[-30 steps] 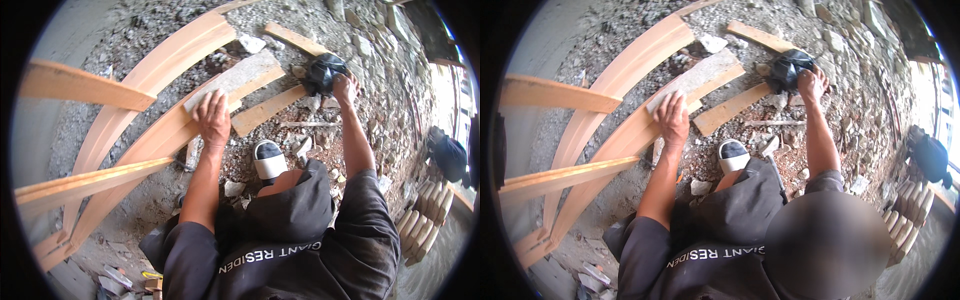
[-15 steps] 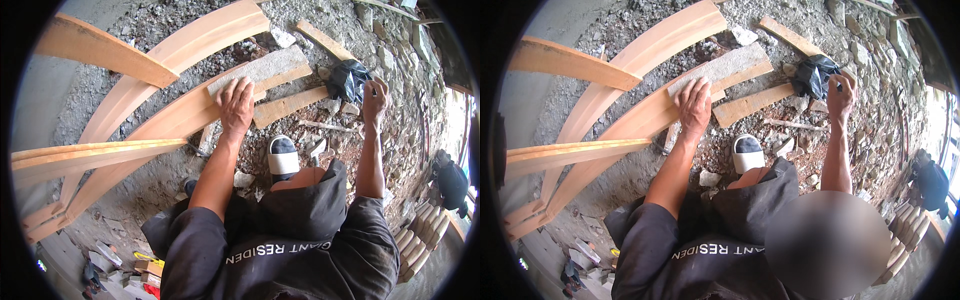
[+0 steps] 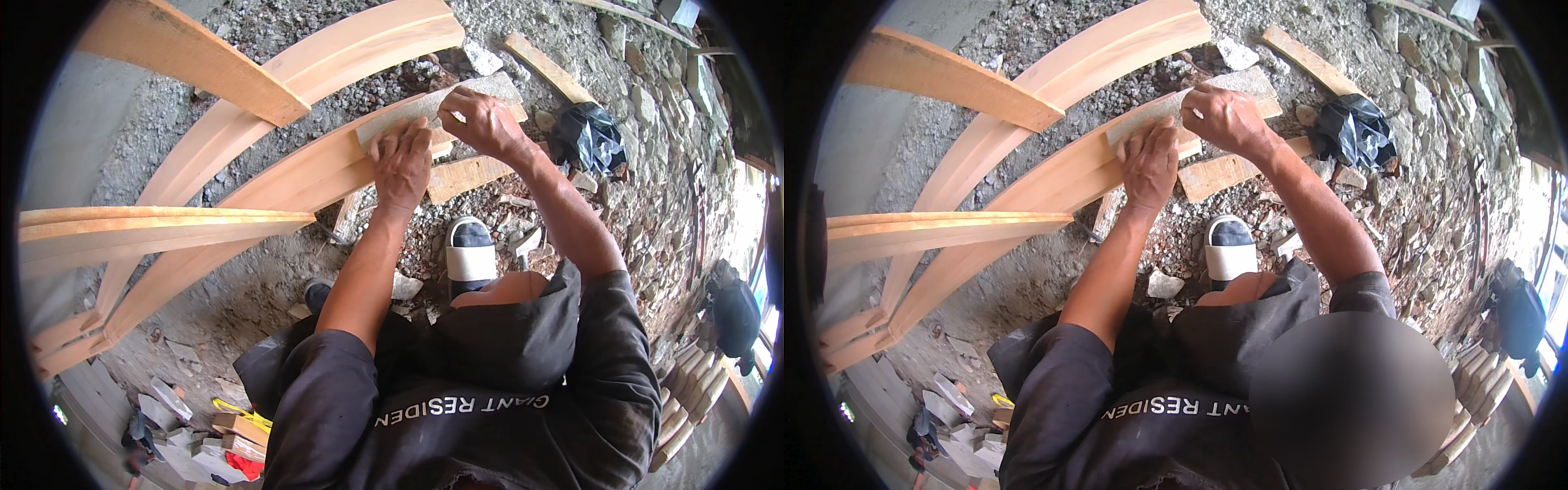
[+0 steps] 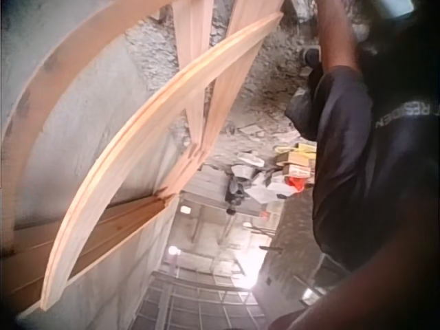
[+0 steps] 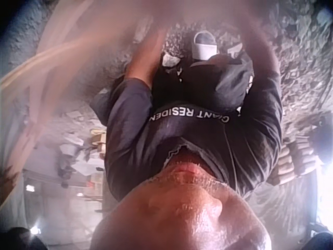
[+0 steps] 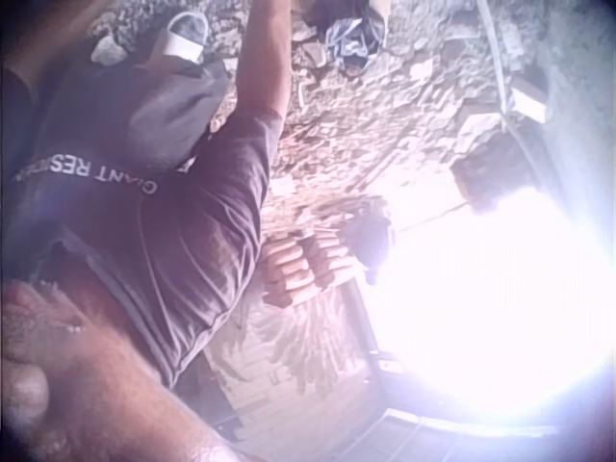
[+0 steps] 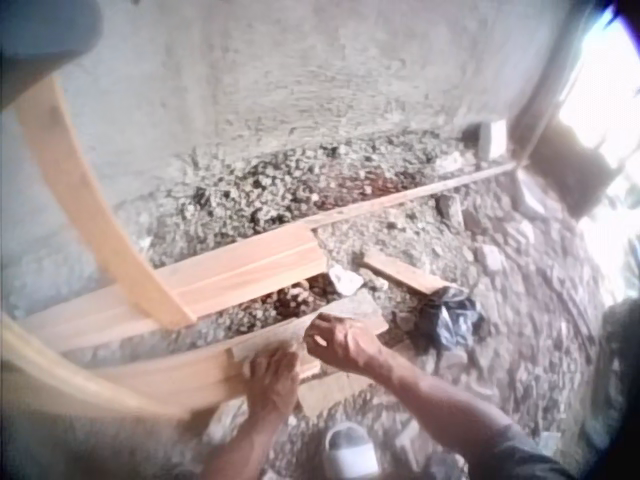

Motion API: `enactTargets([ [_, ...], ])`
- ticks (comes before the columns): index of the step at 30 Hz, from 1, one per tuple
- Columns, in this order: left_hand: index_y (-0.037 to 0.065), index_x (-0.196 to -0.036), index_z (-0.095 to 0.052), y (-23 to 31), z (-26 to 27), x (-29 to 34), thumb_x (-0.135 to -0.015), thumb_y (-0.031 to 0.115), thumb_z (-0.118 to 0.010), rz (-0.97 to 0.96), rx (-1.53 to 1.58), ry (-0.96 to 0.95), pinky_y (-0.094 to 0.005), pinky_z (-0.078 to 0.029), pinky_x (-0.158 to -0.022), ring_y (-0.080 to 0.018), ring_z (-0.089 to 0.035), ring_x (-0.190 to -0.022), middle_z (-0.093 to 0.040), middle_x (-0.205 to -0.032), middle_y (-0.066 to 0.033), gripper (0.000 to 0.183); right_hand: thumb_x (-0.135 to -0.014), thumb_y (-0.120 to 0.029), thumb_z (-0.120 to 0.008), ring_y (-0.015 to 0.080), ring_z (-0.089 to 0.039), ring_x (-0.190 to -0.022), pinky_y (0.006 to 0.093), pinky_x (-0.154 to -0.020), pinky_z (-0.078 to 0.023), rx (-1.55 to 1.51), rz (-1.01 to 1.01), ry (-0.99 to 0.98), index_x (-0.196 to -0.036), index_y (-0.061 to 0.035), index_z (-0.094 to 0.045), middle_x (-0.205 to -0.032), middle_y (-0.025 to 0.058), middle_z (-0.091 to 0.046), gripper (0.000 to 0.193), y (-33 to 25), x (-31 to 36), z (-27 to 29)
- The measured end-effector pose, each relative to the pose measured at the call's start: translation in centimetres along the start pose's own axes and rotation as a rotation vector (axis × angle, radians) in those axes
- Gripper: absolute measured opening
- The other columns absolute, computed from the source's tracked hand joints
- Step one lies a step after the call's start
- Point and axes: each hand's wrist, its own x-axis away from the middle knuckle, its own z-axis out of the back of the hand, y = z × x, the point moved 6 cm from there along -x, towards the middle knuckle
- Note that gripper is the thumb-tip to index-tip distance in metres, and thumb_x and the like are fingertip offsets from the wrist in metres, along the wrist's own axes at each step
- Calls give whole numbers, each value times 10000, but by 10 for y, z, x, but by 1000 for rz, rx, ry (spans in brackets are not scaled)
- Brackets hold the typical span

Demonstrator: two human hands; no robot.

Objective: The person measures a wooden frame with a tape measure, then retrieves a small rectangular block from a bag. They place the block on the frame and tap it into position with a hammer, repeating the process to fit additional blocks into the frame.

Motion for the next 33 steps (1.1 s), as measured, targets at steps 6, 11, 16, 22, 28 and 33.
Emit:
enactTargets([
  [6, 166, -1099, -557, -1, -3, 3, -794, 142, -652, 1, -34, 6, -461, -311, -983, -223, -536, -1124, -608, -1189, 12, 320, -820, -158, -590, 280, -632, -681, 380, -606, -528, 70, 86, -30, -763, -51, -576, -784, 84, -593, 122, -2, -9, -10],
  [11, 157, -1117, -588, 0, -3, 3, -800, 119, -626, 10, -54, 2, -431, -315, -967, -196, -522, -1119, -596, -1210, 44, 322, -821, -154, -593, 277, -627, -658, 377, -584, -527, 76, 118, -33, -741, -40, -563, -770, 88, -590, 143, 0, -12, -13],
  [16, 158, -1111, -584, 0, -5, 3, -786, 126, -632, 16, -78, -26, -436, -315, -964, -187, -520, -1127, -580, -1227, 30, 330, -821, -148, -590, 267, -624, -633, 369, -568, -526, 87, 139, -42, -747, -42, -568, -755, 84, -590, 131, -2, -13, -14],
  [22, 147, -1081, -580, 2, -5, 1, -796, 161, -643, 15, -92, -46, -492, -320, -961, -204, -537, -1118, -580, -1224, -5, 292, -823, -151, -589, 249, -624, -618, 355, -557, -525, 74, 155, 43, -767, -52, -582, -748, 72, -593, 114, -2, -10, -11],
  [28, 156, -1118, -577, 3, -6, 1, -786, 168, -641, 5, -130, -48, -474, -317, -924, -195, -528, -1126, -580, -1224, 3, 338, -816, -147, -600, 240, -623, -612, 342, -543, -523, 100, 141, 24, -752, -55, -574, -744, 65, -593, 115, -2, -11, -12],
  [33, 154, -1198, -534, 2, -8, 0, -789, 188, -637, 3, -154, -96, -481, -325, -896, -197, -511, -1134, -553, -1265, 10, 423, -849, -201, -613, 254, -633, -645, 351, -554, -516, 117, 148, -41, -854, -51, -621, -772, 72, -614, 151, -2, -10, -16],
])
